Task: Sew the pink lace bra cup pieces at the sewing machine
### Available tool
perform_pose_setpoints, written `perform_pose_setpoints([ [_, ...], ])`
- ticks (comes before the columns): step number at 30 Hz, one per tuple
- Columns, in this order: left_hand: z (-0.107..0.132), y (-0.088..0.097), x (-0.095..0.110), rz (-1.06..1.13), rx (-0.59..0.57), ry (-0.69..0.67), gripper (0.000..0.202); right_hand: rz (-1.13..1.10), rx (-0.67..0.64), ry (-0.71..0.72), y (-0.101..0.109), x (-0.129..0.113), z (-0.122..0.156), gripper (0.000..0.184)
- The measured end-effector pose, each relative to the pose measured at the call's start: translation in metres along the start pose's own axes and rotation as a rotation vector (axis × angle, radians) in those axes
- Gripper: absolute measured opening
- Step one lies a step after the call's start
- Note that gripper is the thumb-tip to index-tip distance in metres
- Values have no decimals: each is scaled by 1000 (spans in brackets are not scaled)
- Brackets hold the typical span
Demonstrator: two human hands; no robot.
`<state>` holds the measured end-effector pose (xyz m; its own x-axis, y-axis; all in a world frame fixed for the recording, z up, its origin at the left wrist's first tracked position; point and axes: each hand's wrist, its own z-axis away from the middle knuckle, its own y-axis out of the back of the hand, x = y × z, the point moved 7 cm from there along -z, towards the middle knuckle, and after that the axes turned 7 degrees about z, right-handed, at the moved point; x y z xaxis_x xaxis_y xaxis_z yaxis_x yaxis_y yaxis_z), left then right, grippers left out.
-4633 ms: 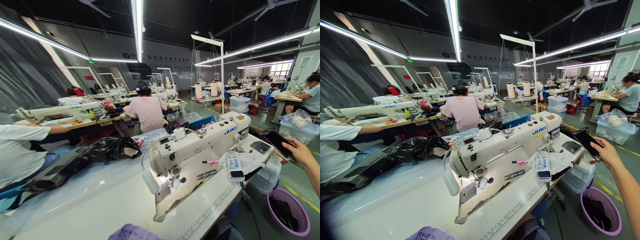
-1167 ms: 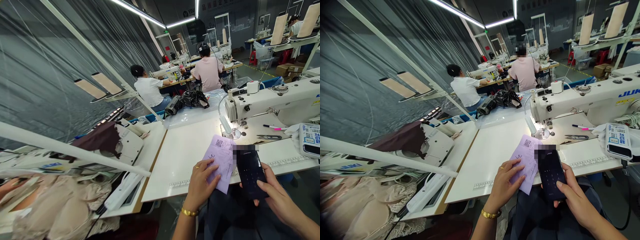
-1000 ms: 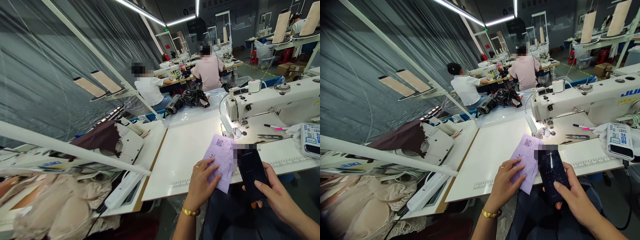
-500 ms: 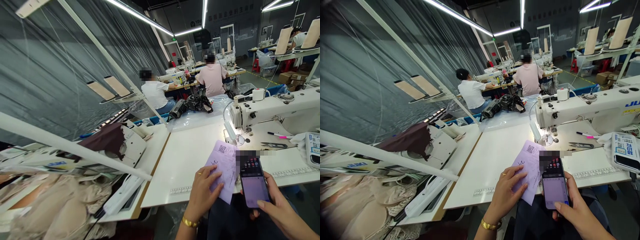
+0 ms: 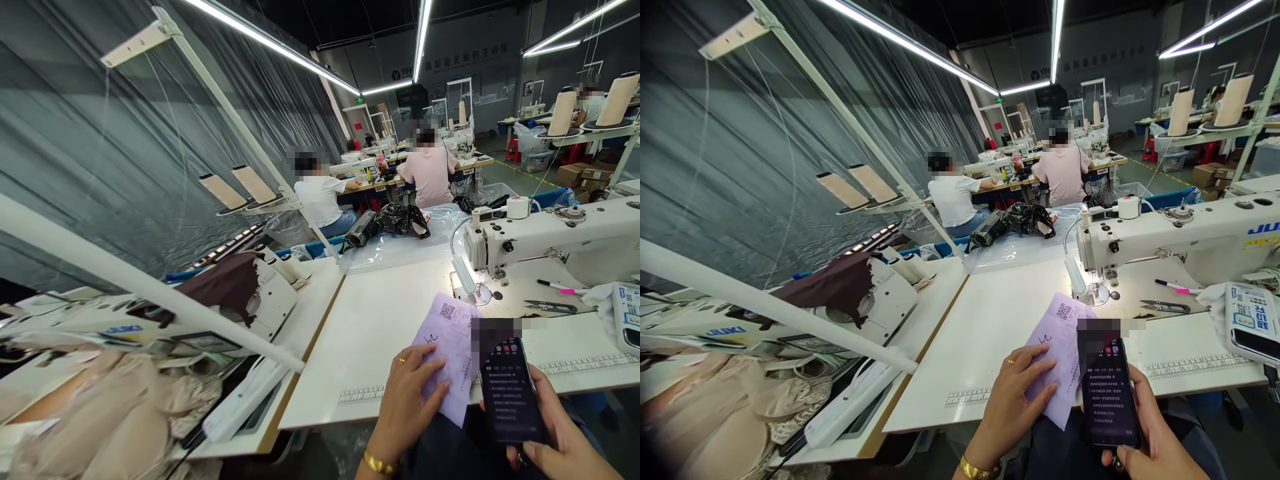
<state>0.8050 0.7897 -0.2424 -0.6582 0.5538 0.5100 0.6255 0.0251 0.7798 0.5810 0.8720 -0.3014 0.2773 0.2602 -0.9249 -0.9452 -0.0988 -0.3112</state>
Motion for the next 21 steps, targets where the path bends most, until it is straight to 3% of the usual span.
perform_pose_setpoints([
  [4, 1, 0, 0, 1, 3, -2, 33, -40, 13, -35, -2, 4, 2, 130],
  [13, 1, -2, -1, 3, -5, 11, 32, 25, 45, -40, 1, 3, 3, 132],
  [21, 1, -1, -1, -2, -14, 17, 30, -123, -6, -59, -1, -5, 6, 117],
])
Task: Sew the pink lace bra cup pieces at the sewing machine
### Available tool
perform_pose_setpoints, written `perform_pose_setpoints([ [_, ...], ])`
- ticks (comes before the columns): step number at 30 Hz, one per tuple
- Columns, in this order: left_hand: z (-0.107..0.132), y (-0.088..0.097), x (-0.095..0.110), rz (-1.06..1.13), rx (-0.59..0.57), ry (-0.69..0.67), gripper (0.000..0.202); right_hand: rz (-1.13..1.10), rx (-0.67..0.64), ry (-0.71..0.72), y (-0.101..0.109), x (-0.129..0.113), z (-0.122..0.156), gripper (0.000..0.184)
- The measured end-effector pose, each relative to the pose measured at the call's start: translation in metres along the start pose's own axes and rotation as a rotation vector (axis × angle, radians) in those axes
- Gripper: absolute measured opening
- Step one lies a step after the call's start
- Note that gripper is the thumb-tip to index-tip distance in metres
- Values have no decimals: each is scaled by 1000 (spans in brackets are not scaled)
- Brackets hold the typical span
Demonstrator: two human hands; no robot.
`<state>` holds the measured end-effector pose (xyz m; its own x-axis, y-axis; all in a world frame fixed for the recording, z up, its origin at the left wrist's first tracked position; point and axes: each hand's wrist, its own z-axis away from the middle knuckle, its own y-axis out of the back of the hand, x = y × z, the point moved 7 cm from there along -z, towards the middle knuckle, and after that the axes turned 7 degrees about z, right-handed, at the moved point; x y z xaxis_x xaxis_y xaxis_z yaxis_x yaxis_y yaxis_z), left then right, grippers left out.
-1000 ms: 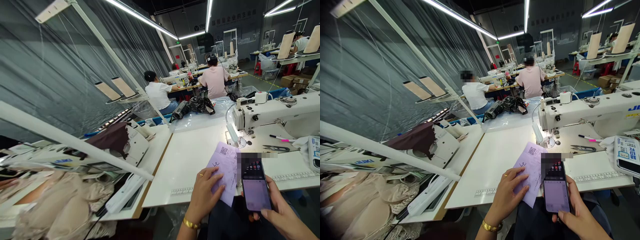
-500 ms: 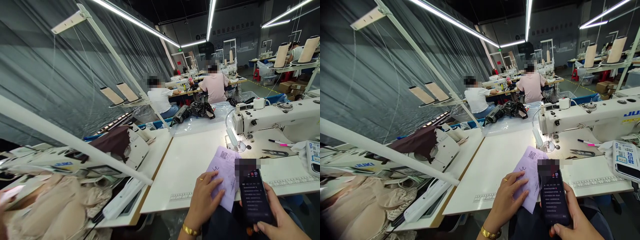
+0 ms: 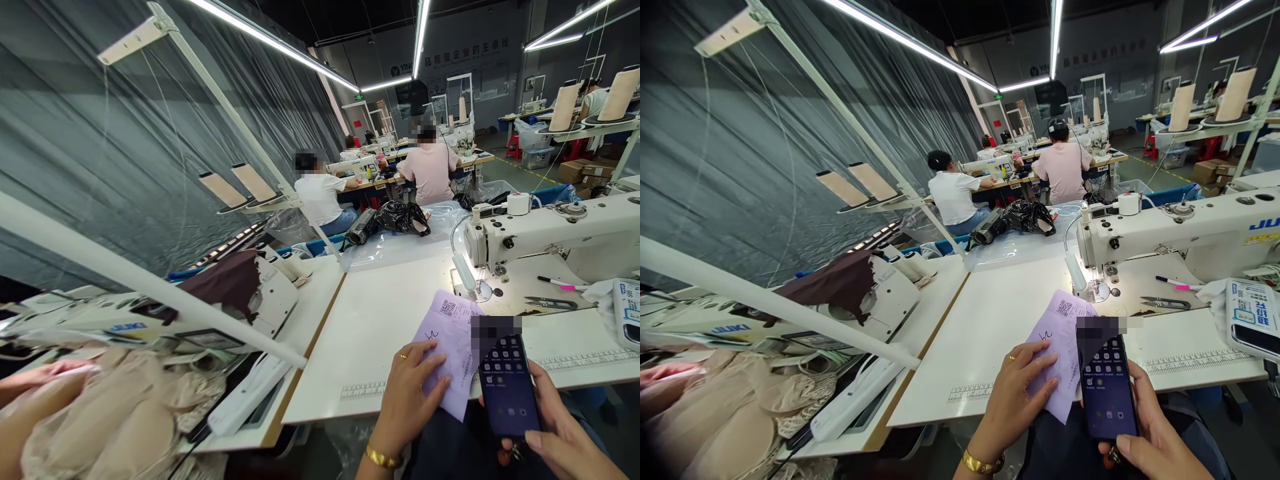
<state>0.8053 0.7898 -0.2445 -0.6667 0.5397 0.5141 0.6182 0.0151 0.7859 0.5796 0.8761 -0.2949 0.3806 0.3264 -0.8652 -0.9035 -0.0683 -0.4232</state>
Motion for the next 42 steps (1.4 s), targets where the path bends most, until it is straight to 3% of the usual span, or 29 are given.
perform_pose_setpoints([
  [6, 0, -2, -1, -11, -6, 0, 31, -133, 76, -14, -3, -10, -5, 79],
  [9, 0, -2, 0, -9, -9, -5, 30, -77, 94, -28, -5, -16, -8, 66],
  [15, -1, -2, 1, -2, -10, -15, 30, 135, 96, 27, -3, -19, -10, 80],
  [23, -1, -2, 1, -4, -10, -12, 31, 27, 155, -25, 0, -20, -7, 55],
  [28, -1, -2, 1, -5, -13, -22, 30, 40, 167, -26, -2, -23, -8, 56],
  [34, -1, -1, 2, -9, 5, -31, 29, 38, 290, -24, 6, -17, -9, 62],
  [42, 0, 1, 3, -4, 22, -54, 29, 120, 204, 55, 14, -13, -10, 52],
])
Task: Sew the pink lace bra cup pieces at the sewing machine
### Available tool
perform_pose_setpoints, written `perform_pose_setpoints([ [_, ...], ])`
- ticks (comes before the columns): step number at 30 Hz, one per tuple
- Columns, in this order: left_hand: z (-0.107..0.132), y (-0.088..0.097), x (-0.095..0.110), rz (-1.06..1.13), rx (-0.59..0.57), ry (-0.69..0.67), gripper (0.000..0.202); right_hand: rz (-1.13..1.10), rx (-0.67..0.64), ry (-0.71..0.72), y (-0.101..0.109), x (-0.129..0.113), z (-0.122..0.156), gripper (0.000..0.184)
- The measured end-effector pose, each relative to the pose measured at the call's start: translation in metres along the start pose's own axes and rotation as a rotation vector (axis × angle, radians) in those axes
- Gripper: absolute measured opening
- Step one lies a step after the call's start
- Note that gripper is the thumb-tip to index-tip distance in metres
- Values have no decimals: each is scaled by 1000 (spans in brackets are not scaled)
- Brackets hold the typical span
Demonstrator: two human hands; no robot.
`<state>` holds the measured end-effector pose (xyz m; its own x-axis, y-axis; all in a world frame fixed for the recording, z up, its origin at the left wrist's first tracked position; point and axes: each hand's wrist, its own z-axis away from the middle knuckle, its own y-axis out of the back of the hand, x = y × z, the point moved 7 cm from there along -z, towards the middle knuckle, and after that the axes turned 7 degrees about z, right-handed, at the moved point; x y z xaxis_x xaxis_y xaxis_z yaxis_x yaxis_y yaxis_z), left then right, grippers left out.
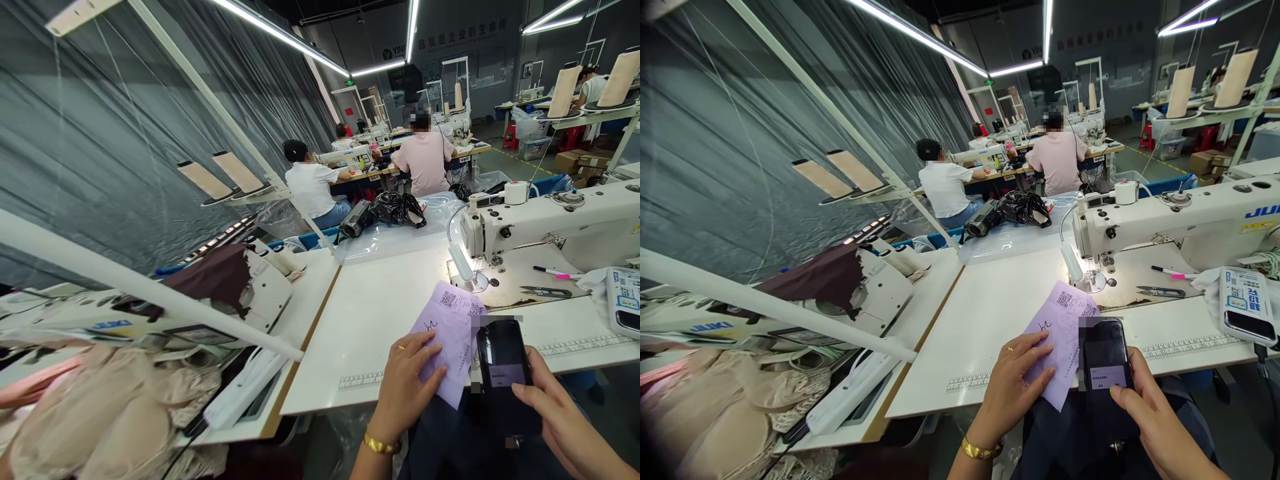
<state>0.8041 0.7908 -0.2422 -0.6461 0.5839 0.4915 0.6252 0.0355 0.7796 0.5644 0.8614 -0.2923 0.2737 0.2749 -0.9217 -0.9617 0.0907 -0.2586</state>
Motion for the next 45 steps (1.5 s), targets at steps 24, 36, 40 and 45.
perform_pose_setpoints([
  [24, 0, -1, 2, 0, -19, 0, 27, 135, 22, 18, -12, -18, 4, 61],
  [36, 2, -1, 1, -6, -8, -6, 28, -70, 67, -90, -2, 2, -1, 75],
  [40, 4, -1, 1, 18, 1, -3, 30, -86, 217, -264, 6, 12, 1, 87],
  [45, 6, 0, 3, 62, -8, 4, 34, -201, 78, -303, -7, 4, 3, 92],
])
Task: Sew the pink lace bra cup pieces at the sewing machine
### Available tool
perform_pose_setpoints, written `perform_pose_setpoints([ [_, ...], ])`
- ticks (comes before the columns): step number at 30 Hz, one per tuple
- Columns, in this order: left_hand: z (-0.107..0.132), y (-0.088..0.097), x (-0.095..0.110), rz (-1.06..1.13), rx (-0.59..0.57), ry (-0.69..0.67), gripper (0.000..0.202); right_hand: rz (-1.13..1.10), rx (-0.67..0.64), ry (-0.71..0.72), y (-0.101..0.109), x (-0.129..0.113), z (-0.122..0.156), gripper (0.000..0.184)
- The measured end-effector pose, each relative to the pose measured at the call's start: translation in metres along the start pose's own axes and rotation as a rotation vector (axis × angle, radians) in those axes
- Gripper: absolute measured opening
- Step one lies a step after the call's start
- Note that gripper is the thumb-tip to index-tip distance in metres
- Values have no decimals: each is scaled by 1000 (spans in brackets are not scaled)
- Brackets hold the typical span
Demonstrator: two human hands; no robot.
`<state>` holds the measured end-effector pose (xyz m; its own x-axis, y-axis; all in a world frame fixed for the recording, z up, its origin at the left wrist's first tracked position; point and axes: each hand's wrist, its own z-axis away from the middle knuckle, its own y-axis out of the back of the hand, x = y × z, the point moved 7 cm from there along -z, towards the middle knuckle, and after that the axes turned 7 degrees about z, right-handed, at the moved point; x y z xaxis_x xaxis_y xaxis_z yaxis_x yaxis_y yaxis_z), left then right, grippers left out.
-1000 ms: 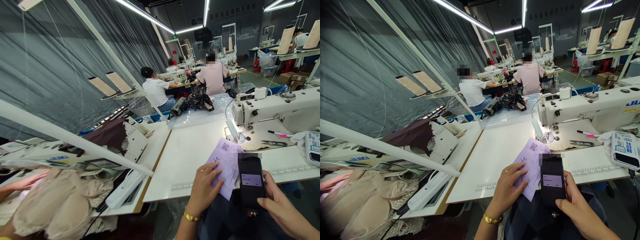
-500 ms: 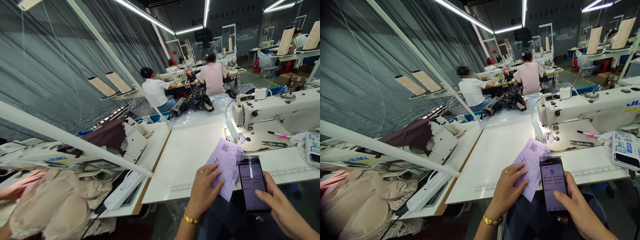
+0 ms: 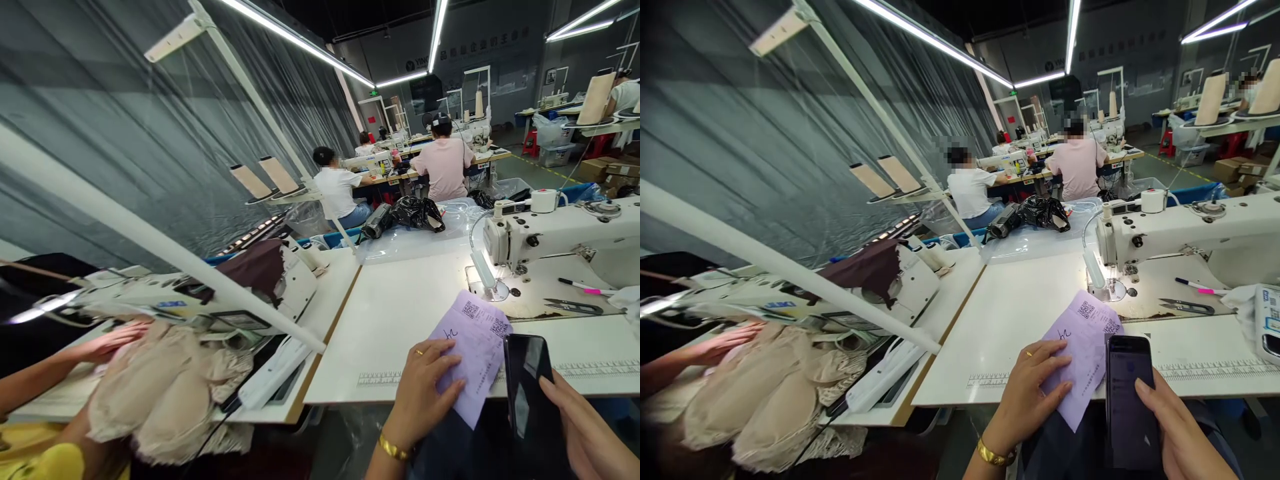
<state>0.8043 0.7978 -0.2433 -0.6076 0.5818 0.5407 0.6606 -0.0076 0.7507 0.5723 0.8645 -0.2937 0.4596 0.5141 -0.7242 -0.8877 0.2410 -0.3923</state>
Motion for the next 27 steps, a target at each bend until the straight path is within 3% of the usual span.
perform_pose_setpoints([
  [8, 3, 0, -2, 73, -8, 31, 37, 86, -200, 14, -26, -25, 11, 66],
  [15, 6, 3, -8, 239, -129, 61, 43, 67, -315, -45, -53, -48, 14, 82],
  [27, 4, 6, -10, 274, -124, 61, 47, 87, -370, -131, -67, -63, 21, 81],
])
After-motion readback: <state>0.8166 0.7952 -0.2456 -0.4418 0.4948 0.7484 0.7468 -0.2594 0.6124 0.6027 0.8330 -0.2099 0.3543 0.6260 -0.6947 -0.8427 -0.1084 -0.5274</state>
